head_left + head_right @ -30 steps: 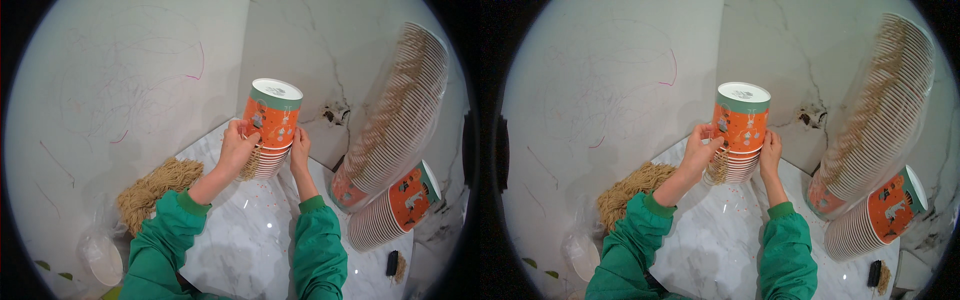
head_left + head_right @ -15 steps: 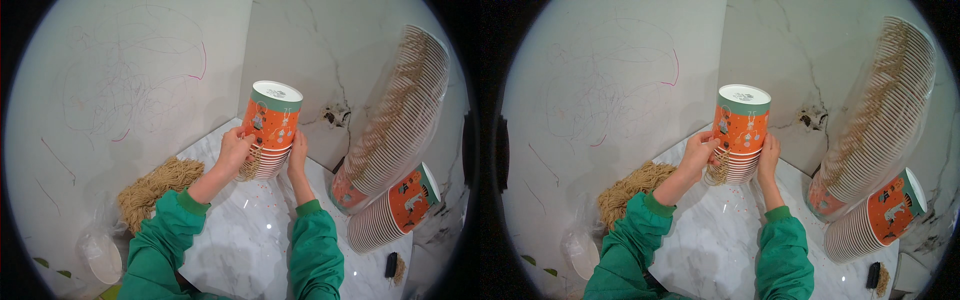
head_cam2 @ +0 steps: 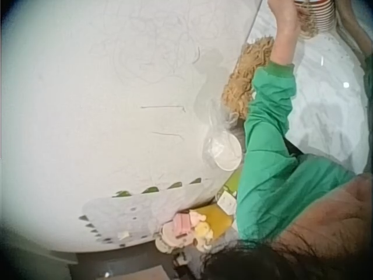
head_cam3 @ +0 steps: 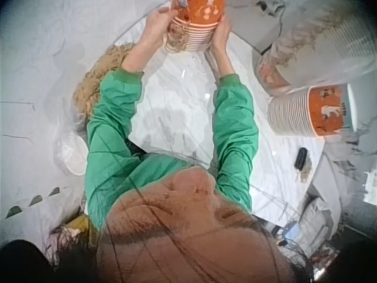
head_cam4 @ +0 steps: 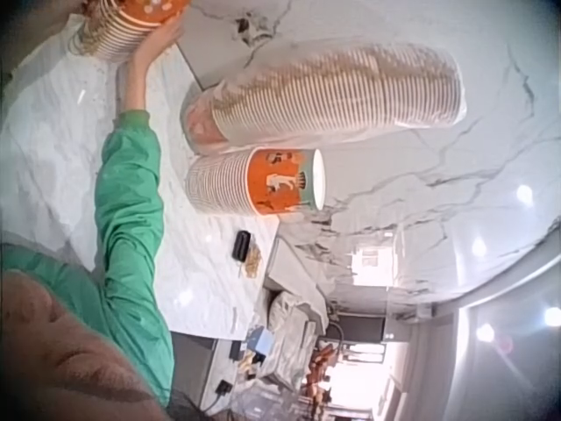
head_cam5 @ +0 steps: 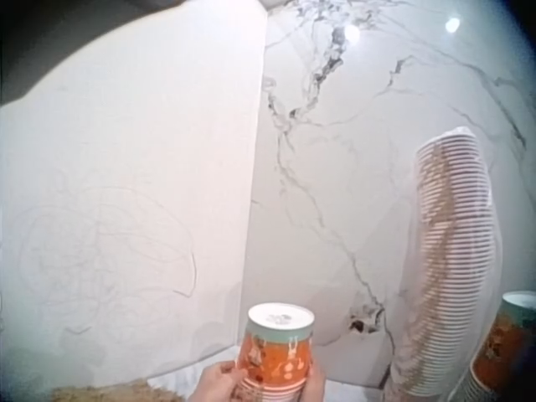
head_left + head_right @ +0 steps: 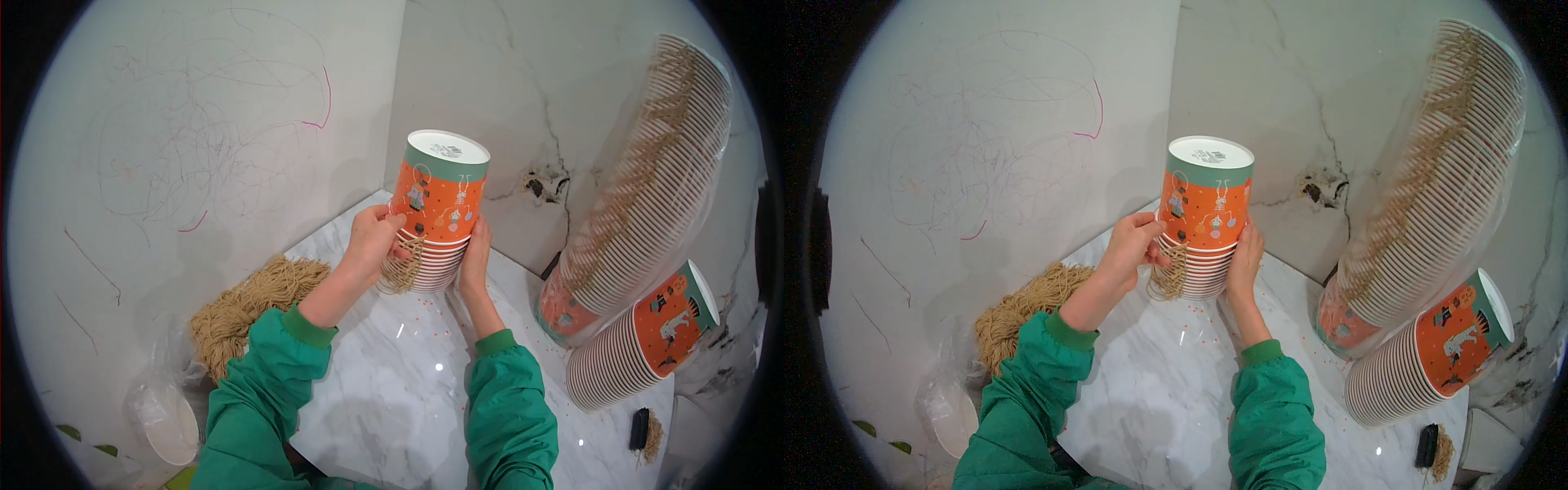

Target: The person is tying a string or handle onto the rim of a paper cup as part of an assembly or packaging process.

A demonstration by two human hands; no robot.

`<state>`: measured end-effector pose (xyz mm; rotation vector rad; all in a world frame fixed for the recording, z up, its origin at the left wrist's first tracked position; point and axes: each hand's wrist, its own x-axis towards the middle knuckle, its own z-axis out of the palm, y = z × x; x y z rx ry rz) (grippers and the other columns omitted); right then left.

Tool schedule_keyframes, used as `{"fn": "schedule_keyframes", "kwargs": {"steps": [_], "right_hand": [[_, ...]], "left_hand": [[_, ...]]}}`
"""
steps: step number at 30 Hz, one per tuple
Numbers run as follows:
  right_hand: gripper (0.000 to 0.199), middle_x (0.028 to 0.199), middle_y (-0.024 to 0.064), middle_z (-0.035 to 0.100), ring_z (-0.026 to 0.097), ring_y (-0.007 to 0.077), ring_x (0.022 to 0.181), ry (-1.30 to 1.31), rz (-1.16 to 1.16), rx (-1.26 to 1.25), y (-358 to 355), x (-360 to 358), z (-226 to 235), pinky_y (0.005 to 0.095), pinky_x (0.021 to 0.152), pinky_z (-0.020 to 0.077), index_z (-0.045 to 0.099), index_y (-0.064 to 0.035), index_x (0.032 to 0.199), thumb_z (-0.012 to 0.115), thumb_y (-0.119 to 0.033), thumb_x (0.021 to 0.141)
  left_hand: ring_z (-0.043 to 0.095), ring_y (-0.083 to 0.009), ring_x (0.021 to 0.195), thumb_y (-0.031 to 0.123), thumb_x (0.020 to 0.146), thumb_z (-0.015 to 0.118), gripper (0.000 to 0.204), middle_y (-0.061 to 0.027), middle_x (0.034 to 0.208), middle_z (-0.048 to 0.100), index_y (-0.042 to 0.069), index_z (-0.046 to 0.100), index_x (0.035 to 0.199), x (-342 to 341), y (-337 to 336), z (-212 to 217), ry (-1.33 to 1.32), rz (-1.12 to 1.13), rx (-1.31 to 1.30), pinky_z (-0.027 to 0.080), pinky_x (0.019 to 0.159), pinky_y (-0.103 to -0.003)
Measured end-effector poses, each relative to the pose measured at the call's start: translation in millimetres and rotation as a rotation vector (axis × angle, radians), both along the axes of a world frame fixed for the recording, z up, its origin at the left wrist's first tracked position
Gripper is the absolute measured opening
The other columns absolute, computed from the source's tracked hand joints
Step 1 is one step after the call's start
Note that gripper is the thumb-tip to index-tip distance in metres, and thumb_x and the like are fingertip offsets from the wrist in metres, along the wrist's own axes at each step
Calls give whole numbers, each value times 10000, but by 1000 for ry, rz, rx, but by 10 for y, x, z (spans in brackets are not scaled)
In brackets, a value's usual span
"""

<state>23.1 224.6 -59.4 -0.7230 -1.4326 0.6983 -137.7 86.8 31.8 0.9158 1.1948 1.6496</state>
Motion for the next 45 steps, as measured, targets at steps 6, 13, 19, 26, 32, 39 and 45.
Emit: {"fn": "schedule_keyframes", "kwargs": {"steps": [6,13,19,26,32,39,45], "right_hand": [[603,1436,191,487,411,322,1342,-58,8,-60,-94,44,-34,408,1145,275,493,-9,1421,287,-465,1084],[697,1535,165,370,359,255,1424,217,176,-248,-424,7,229,376,1144,308,312,-25,1533,362,-528,1053],[667,1511,191,390,383,273,1397,65,92,-94,-233,58,102,378,1159,296,345,20,1515,407,-461,1057],[635,1470,226,422,412,311,1357,-52,62,-54,-273,94,48,389,1139,298,369,40,1491,387,-432,1066],[576,1353,235,474,556,299,1120,-373,-7,-213,-700,310,-117,396,996,433,381,-2,1488,436,-376,1052],[307,1051,169,595,644,279,865,-673,255,-271,-1678,1189,123,362,784,525,658,-1,1139,610,-242,956],[172,991,128,615,653,198,811,-690,-66,-89,-2547,2042,676,280,685,524,650,18,1088,647,-9,918]], "left_hand": [[550,-100,597,125,937,585,226,-32,784,564,-53,582,1076,-42,65,-67,-41,22,-75,567,515,-292],[558,-114,731,131,947,577,353,-60,898,571,-49,518,1244,-96,131,-148,93,70,-111,560,477,-295],[552,-121,746,170,949,580,423,-56,910,564,12,475,1327,-185,245,-260,124,0,-164,541,467,-283],[573,-131,786,222,970,572,356,-58,1007,589,45,499,1270,-190,245,-300,171,38,-192,536,548,-299],[464,-318,1217,196,846,672,586,-186,1312,452,11,465,1361,-340,464,-566,590,400,-79,441,1000,-431],[395,-345,1288,126,869,683,522,-185,1359,435,29,471,1335,-223,287,-325,815,638,243,305,1116,-463],[474,-284,1241,46,885,632,403,-134,1284,500,27,516,1270,493,-153,65,776,419,641,401,1032,-402]]}}
